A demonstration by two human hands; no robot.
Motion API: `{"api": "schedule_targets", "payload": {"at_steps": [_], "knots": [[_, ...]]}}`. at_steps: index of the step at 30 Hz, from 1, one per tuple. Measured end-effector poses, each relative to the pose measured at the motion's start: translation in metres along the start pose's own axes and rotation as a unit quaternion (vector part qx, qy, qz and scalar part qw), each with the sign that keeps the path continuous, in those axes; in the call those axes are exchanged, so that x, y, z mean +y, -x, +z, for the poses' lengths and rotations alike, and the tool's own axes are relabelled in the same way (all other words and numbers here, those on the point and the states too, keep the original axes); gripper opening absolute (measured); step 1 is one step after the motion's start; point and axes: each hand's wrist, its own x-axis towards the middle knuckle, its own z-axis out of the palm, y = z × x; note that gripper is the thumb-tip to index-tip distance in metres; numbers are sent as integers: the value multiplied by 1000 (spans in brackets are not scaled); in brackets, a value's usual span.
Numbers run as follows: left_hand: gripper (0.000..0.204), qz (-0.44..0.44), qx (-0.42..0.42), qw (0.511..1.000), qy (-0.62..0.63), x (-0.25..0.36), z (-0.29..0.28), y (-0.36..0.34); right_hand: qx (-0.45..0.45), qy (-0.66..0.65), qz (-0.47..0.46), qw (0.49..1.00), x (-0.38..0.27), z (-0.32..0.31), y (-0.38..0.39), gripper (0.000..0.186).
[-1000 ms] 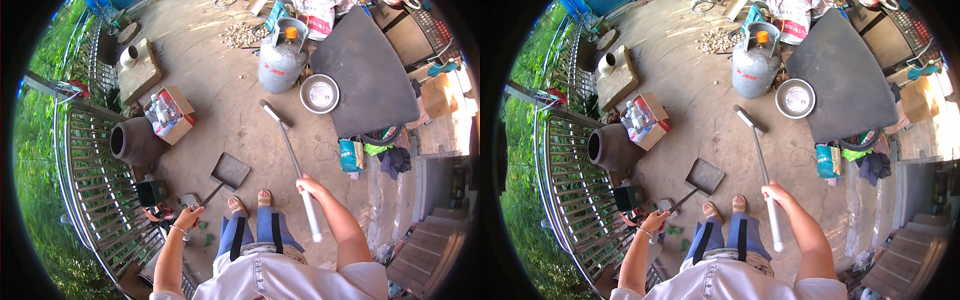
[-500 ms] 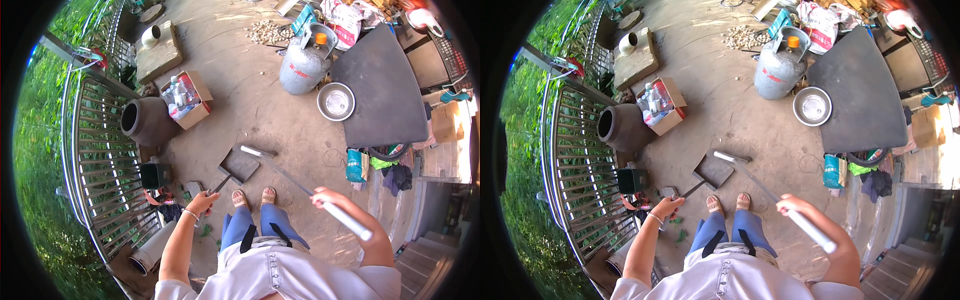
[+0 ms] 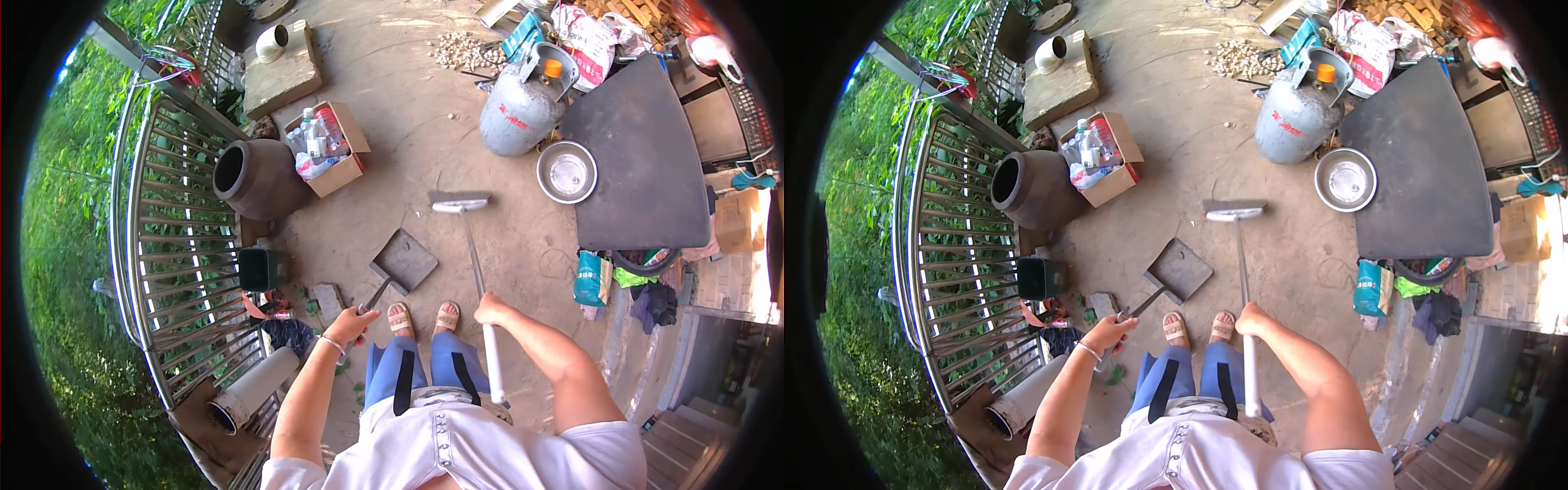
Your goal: The person sweeps debris from the ground into a dustpan using a broom, empties the dustpan over a railing, and sweeps more debris into the dustpan along the walkway.
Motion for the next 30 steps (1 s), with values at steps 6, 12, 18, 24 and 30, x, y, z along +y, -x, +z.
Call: {"api": "schedule_targets", "payload": {"at_steps": [6, 12, 18, 24, 30], "knots": [[35, 16, 12, 1000, 9, -25, -13, -7, -254, -242, 35, 936, 60, -29, 52, 21], [40, 93, -1, 990, -102, -48, -10, -12, -281, -464, -101, 834, 87, -17, 106, 15], [29, 46, 20, 996, -78, -36, 11, 13, -155, -547, -38, 822, 84, 8, 137, 12], [23, 46, -5, 996, -78, -18, 16, -1, -80, -611, -66, 785, 128, 33, 171, 15], [19, 45, -44, 998, -32, -22, -3, -35, 37, -647, -41, 760, 145, 73, 180, 15]]}}
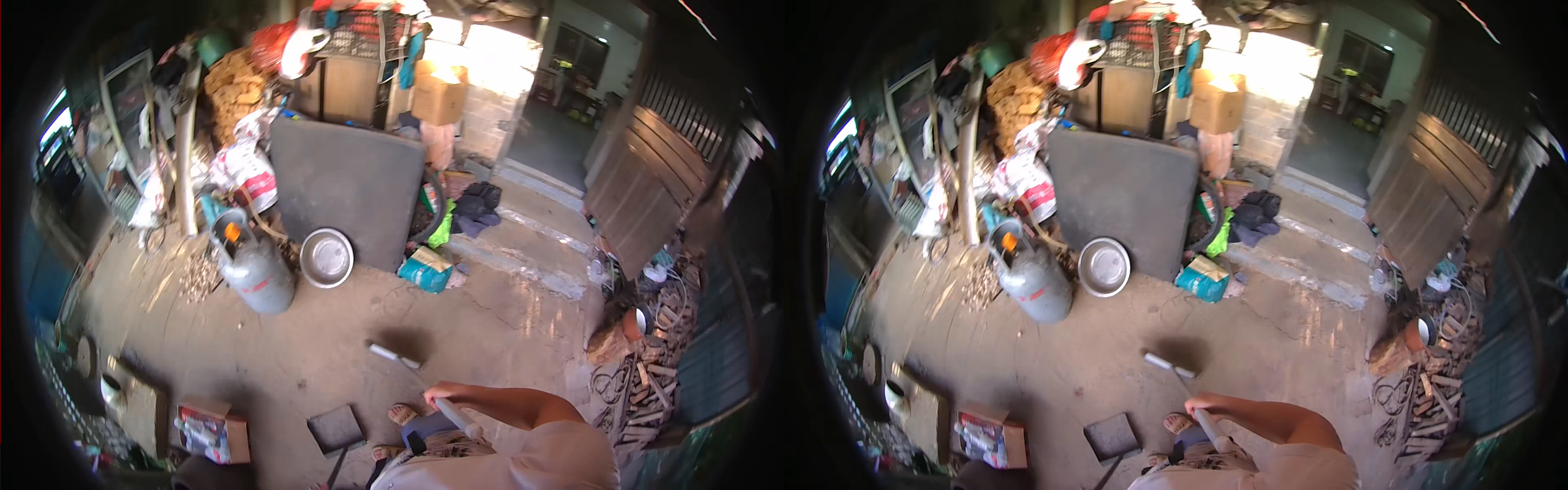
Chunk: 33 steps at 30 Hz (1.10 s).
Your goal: The person sweeps debris from the ground into a dustpan using a broom, empties the dustpan over a railing, and sweeps more debris into the dustpan along the walkway.
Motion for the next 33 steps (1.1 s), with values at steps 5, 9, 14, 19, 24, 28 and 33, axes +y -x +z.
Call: {"api": "schedule_targets", "payload": {"at_steps": [5, 9, 14, 19, 24, 28, 33], "knots": [[8, -35, -35, 998, 42, 5, -22, 9, -2, -268, 80, 960, -7, -17, 7, 21], [10, -34, -26, 990, 136, 20, -19, 49, 17, -420, 127, 898, -26, -26, -1, 17], [10, -16, -18, 991, 133, 59, -18, 72, 126, -498, 275, 813, -62, -13, -57, 20], [9, -20, -22, 990, 140, 118, -19, 73, -33, -294, 309, 904, -130, 34, -101, 18], [9, -17, 9, 981, 193, 209, -11, 63, -157, -242, 315, 904, -216, 41, -158, 16], [5, -6, 20, 972, 234, 292, -16, 56, -211, -239, 322, 891, -285, 42, -206, 7], [9, 28, 35, 949, 312, 372, -24, 51, -223, -135, 282, 923, -372, 75, -264, 10]]}}
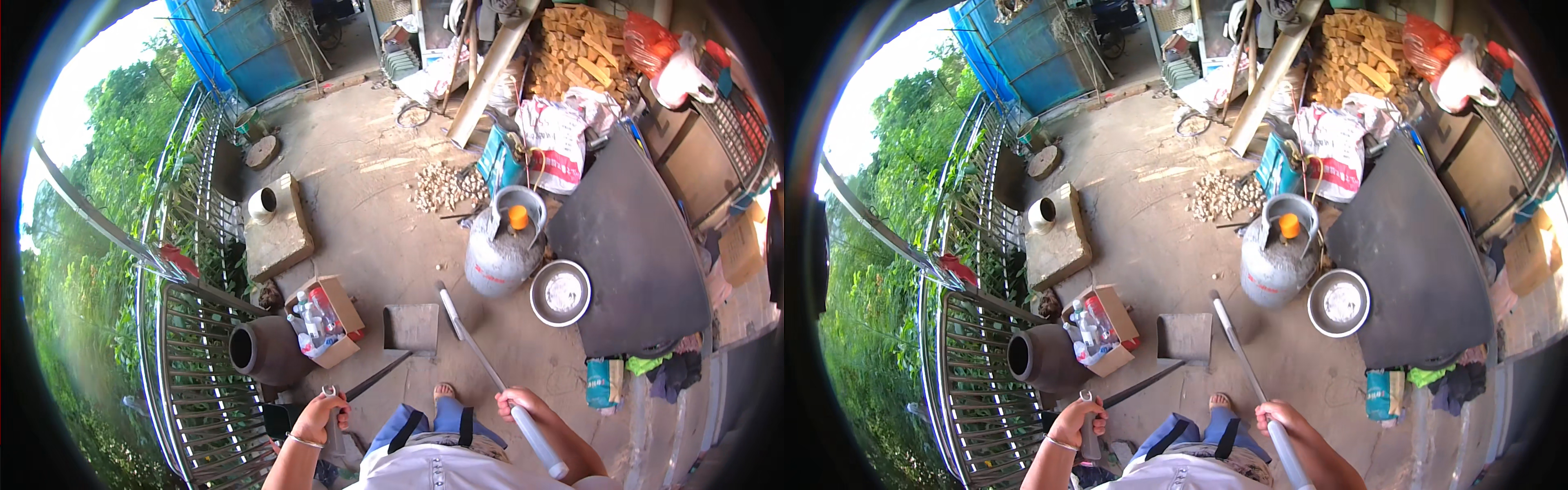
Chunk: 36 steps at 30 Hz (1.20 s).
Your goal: The person sweeps debris from the ground into a dustpan using a broom, empties the dustpan over a railing, and sweeps more debris into the dustpan along the walkway.
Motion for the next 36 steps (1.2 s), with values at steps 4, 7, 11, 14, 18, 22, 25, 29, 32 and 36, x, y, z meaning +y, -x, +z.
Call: {"api": "schedule_targets", "payload": {"at_steps": [4, 7, 11, 14, 18, 22, 25, 29, 32, 36], "knots": [[12, 50, -3, 998, 35, 53, 29, -12, 2, 75, -36, 997, -66, 42, -24, 8], [13, 76, 3, 996, 41, 95, 43, -32, -30, 52, -34, 998, -115, 69, -49, 6], [13, 102, -3, 994, 35, 155, 46, -72, -85, -5, -19, 996, -184, 109, -90, 7], [12, 113, -2, 993, 25, 212, 42, -110, -40, -20, 3, 999, -236, 149, -119, 7], [13, 102, 22, 993, 52, 297, 41, -149, -39, 12, 13, 999, -315, 209, -145, 5], [14, 80, 24, 994, 73, 373, 33, -175, -74, -18, 55, 996, -380, 253, -172, 5], [14, 76, 32, 994, 73, 424, 28, -196, -63, -42, 50, 996, -424, 275, -194, 8], [12, 85, 55, 993, 57, 491, 22, -236, -65, -25, 41, 997, -487, 306, -245, 4], [12, 72, 47, 992, 95, 544, 19, -273, -67, 2, 68, 995, -551, 325, -286, 7], [10, 53, 98, 988, 106, 625, 29, -313, -74, 76, 79, 991, -650, 353, -335, 10]]}}
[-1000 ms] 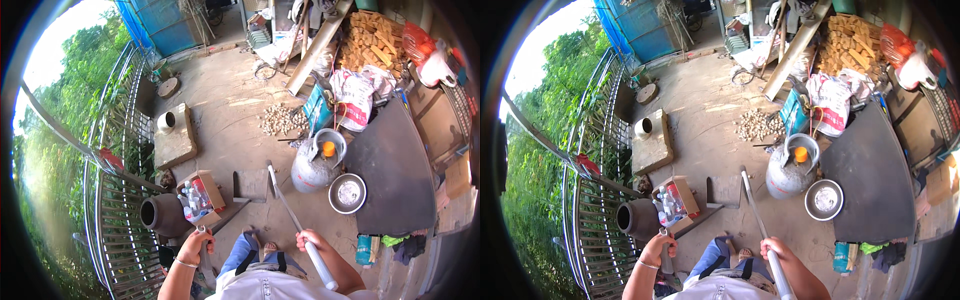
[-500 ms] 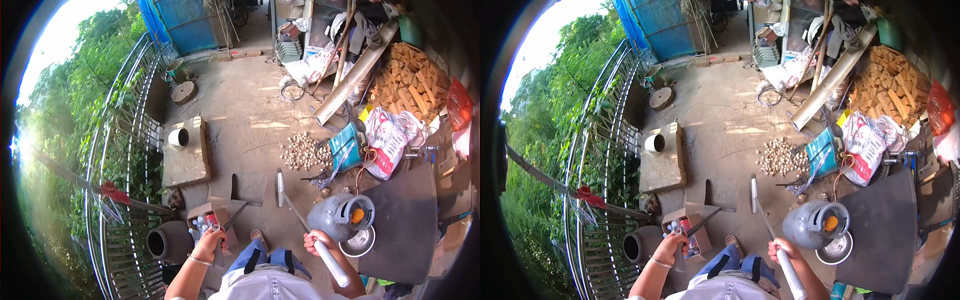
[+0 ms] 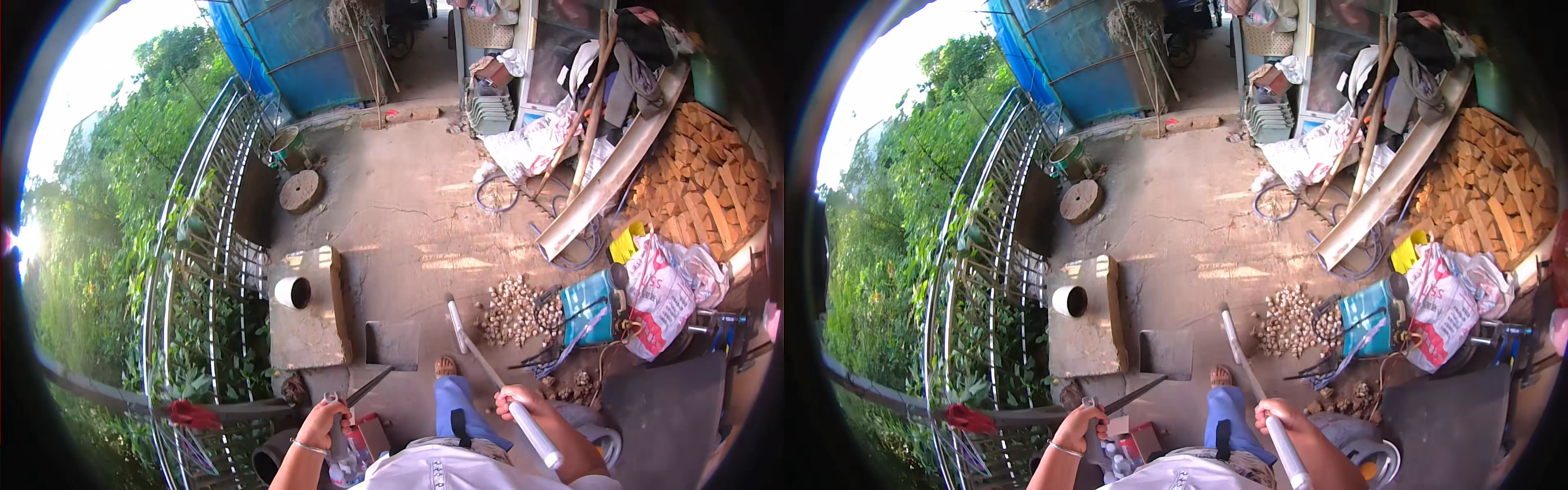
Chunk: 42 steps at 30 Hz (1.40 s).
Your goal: The person sweeps debris from the ground into a dustpan using a broom, empties the dustpan over a railing, and sweeps more debris into the dustpan along the walkway.
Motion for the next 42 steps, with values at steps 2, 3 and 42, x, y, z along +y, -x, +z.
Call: {"api": "schedule_targets", "payload": {"at_steps": [2, 3, 42], "knots": [[10, -13, 6, 1000, 9, 42, 16, -14, 71, 141, 9, 987, -43, 5, -11, 12], [10, -25, 2, 999, 26, 65, 26, -24, 99, 214, 9, 972, -69, 7, -17, 13], [6, -36, 138, 972, 186, 646, 187, -407, -12, 307, -15, 952, -826, 361, -411, 8]]}}
